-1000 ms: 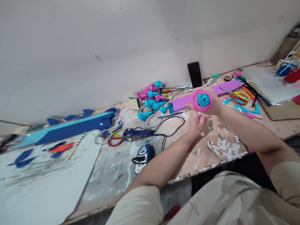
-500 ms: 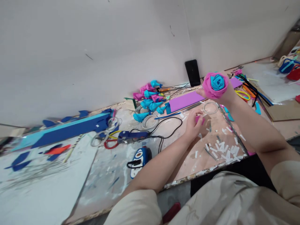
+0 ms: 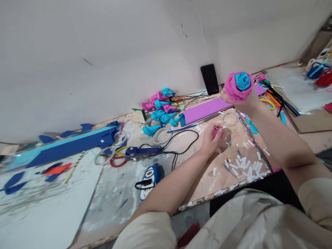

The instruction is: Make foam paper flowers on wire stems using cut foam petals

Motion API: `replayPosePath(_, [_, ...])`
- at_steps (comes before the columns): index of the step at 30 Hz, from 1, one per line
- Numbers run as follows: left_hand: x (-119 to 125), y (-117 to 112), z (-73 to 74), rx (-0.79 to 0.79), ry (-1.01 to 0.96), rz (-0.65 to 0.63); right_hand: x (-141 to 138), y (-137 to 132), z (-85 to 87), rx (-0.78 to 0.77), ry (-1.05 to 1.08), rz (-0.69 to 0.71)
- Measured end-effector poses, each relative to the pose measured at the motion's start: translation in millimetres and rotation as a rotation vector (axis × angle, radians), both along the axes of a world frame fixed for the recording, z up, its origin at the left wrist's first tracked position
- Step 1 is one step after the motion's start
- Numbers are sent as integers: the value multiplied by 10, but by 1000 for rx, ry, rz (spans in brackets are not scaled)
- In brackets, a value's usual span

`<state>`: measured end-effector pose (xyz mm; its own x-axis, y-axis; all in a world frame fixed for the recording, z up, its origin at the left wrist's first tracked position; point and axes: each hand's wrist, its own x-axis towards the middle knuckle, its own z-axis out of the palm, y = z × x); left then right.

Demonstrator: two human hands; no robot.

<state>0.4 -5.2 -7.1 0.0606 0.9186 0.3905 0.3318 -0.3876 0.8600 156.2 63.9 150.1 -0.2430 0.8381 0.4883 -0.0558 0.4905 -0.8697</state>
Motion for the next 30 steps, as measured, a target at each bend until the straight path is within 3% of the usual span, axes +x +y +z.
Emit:
replayPosePath(5, [-13,4,-17,47,-15,2,-34,24,-54,-241,226,246])
replayPosePath(9, [-21,12,-35,190,-28,137,-92,1,-43,-386,226,368])
replayPosePath(11, [-8,11,-38,134,-50,68,-139,5,-75,-446,243,409])
replayPosePath(14, [26,4,-36,-70,-136,-145,-219,51,-191,-492,244,483])
replayPosePath(17, [53,5,-24,-190,-188,-179,-284,123,-332,-531,213,553])
replayPosePath(22, [72,25,9,-234,-300,-94,-334,213,-447,-573,108,492])
replayPosePath(30, [72,39,-4,-241,-352,-92,-263,328,-413,-410,40,309])
